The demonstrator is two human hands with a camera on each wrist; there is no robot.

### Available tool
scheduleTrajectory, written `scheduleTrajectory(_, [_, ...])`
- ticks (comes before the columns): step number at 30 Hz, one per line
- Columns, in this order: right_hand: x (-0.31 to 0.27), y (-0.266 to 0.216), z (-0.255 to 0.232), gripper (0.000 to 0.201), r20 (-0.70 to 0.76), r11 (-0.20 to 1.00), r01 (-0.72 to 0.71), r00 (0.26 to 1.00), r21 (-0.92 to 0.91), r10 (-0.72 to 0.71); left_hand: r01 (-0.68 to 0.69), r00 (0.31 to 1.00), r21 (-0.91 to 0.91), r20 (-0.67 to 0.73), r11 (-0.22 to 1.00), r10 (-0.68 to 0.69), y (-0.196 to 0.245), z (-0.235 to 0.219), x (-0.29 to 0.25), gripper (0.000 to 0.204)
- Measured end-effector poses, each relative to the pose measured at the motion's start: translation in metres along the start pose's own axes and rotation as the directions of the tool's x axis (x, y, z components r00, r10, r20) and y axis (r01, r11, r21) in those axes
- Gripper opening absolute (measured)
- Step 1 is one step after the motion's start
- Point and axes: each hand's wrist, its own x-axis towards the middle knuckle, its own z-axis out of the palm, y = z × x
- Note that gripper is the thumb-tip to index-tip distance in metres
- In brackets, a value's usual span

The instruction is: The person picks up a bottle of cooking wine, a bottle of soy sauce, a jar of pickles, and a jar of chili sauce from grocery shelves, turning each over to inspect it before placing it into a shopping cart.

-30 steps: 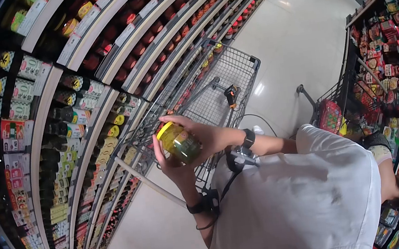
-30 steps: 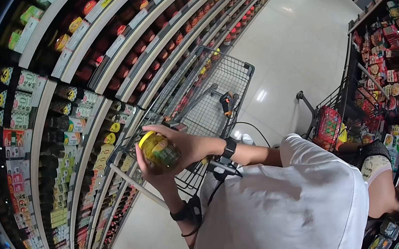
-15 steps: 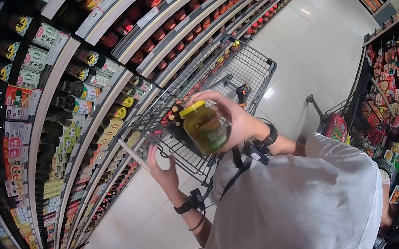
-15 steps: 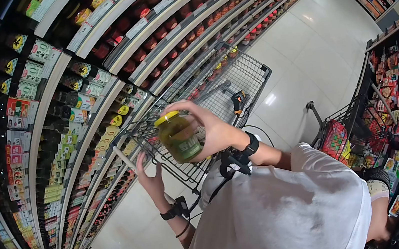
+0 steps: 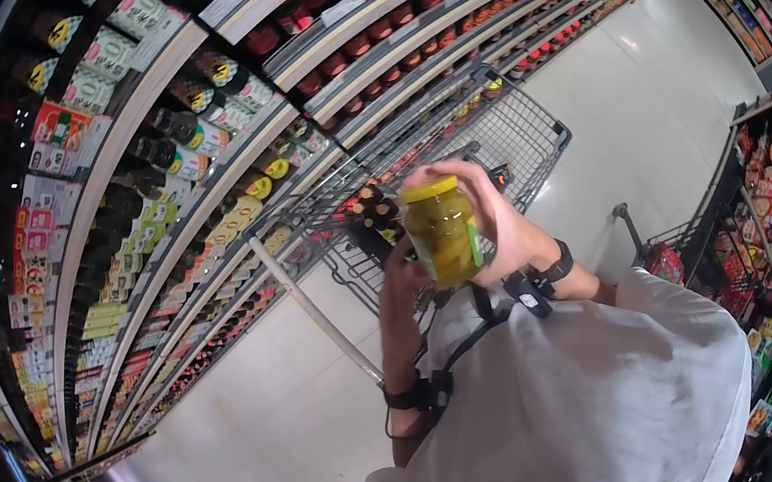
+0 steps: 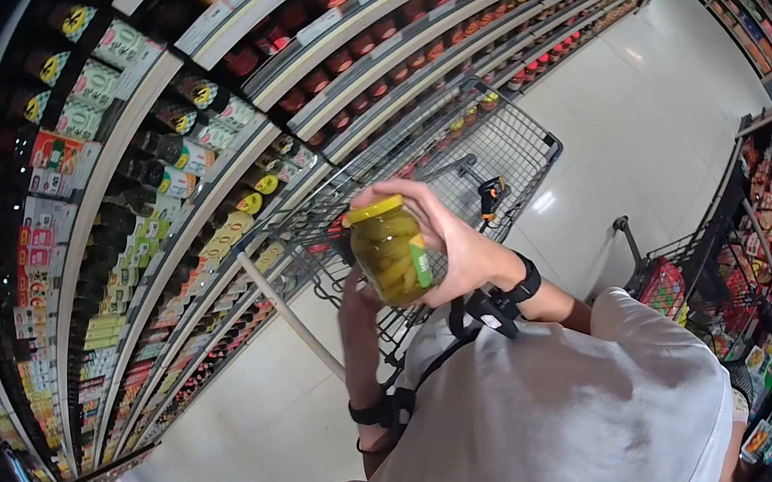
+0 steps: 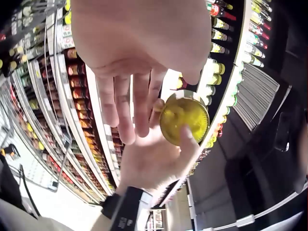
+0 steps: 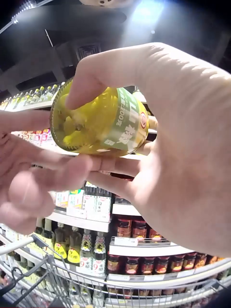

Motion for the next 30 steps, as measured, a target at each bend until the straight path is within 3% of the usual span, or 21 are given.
scheduleTrajectory(1, [-0.001, 0.004, 0.000, 0.111, 0.020, 1.000, 0.007, 1.000, 0.013, -0.007, 0.026, 0.999, 0.055, 0.022, 0.998, -0.027, 0.003, 0.007, 0.004, 0.049])
scheduleTrajectory(3, [-0.002, 0.008, 0.005, 0.110, 0.016, 0.997, 0.044, 0.999, -0.060, -0.043, -0.132, 0.984, -0.035, 0.114, 0.991, 0.135, 0.001, 0.011, 0.011, 0.059])
scheduleTrajectory(5, [-0.003, 0.007, 0.006, 0.110, 0.011, 0.997, 0.035, 0.999, -0.063, -0.035, -0.130, 0.985, -0.010, 0.113, 0.992, 0.130, 0.014, 0.013, 0.008, 0.066])
scheduleTrajectory(8, [-0.002, 0.004, -0.001, 0.109, 0.029, 0.999, 0.024, 0.999, -0.031, -0.023, -0.365, 0.931, 0.319, 0.111, 0.875, 0.348, 0.020, 0.007, 0.007, 0.063])
scheduleTrajectory(10, [-0.002, -0.010, -0.003, 0.110, 0.032, 0.987, -0.034, 0.999, -0.160, 0.040, -0.474, 0.858, 0.495, 0.074, 0.728, 0.508, 0.035, 0.013, 0.004, 0.056])
scheduleTrajectory(11, [-0.003, -0.010, -0.001, 0.113, 0.004, 0.988, -0.017, 1.000, -0.154, 0.018, -0.367, 0.912, 0.432, -0.006, 0.824, 0.410, 0.044, 0.018, 0.000, 0.046])
scheduleTrajectory(16, [-0.002, -0.007, -0.004, 0.113, 0.045, 0.993, 0.041, 0.998, -0.110, -0.036, -0.288, 0.939, 0.441, -0.046, 0.850, 0.341, 0.046, 0.022, -0.005, 0.045])
scheduleTrajectory(19, [-0.002, -0.003, -0.002, 0.111, 0.053, 0.991, 0.075, 0.996, -0.109, -0.069, -0.161, 0.973, 0.402, -0.090, 0.901, 0.214, 0.051, 0.024, -0.009, 0.042])
scheduleTrajectory(30, [-0.005, 0.002, -0.009, 0.104, 0.105, 0.966, 0.095, 0.992, -0.239, -0.072, -0.238, 0.960, 0.474, -0.015, 0.848, 0.278, 0.050, 0.025, -0.005, 0.036])
